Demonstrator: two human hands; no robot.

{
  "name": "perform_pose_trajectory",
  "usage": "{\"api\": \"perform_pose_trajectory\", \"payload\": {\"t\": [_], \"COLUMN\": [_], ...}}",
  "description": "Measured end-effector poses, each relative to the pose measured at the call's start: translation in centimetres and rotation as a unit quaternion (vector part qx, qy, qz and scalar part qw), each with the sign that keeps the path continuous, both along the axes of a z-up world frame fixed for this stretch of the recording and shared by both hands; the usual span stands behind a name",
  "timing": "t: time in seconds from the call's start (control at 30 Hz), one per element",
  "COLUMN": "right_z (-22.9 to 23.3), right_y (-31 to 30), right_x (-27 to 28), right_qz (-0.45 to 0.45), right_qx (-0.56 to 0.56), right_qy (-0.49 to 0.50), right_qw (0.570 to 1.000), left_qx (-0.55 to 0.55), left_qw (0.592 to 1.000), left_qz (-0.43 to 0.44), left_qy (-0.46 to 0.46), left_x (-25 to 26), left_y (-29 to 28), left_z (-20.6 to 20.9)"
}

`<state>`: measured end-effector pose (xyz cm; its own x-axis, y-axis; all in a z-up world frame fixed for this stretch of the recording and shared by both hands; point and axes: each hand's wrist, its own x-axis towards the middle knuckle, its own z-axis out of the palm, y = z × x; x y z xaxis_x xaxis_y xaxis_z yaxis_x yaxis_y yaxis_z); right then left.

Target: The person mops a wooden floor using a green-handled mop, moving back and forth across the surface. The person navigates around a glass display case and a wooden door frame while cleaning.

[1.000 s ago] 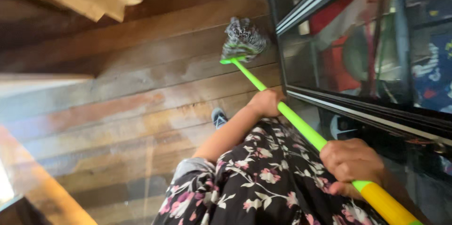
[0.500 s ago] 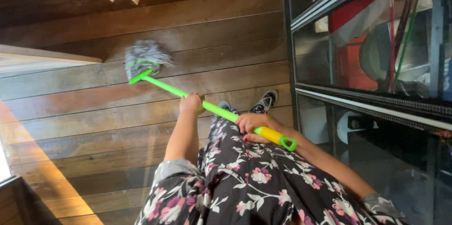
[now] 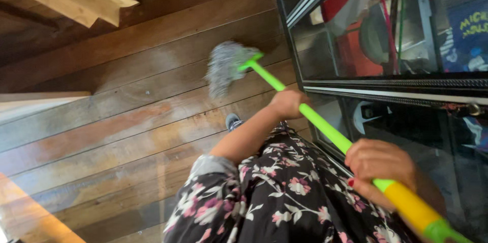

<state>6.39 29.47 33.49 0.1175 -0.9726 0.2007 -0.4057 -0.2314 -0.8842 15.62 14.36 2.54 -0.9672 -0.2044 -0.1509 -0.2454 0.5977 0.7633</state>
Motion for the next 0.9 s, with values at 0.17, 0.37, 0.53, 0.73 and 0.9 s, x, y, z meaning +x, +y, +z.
{"api": "perform_pose_trajectory", "payload": {"t": [0.17,0.37,0.53,0.73,0.9], "right_z": [2.9,3.0,-0.9,-9.0,-16.1], "right_y": [-0.9,-0.9,-1.3,-3.7,-6.8], "right_x": [2.4,1.4,2.3,4.7,11.7], "right_qz": [0.038,0.108,0.103,0.203,0.249], "right_qx": [0.047,-0.087,-0.088,-0.025,0.025], "right_qy": [0.114,0.04,-0.112,-0.236,-0.287], "right_qw": [0.992,0.99,0.984,0.95,0.925], "left_qx": [0.016,0.067,-0.035,0.002,0.013], "left_qw": [0.986,0.991,0.994,0.975,0.933], "left_qz": [-0.04,-0.01,0.019,0.168,0.299], "left_qy": [0.161,0.115,-0.099,-0.147,-0.2], "left_x": [-2.5,0.8,7.5,19.4,30.4], "left_y": [1.8,3.1,1.7,0.5,-0.8], "left_z": [-1.4,-0.4,1.0,-0.3,-4.6]}}
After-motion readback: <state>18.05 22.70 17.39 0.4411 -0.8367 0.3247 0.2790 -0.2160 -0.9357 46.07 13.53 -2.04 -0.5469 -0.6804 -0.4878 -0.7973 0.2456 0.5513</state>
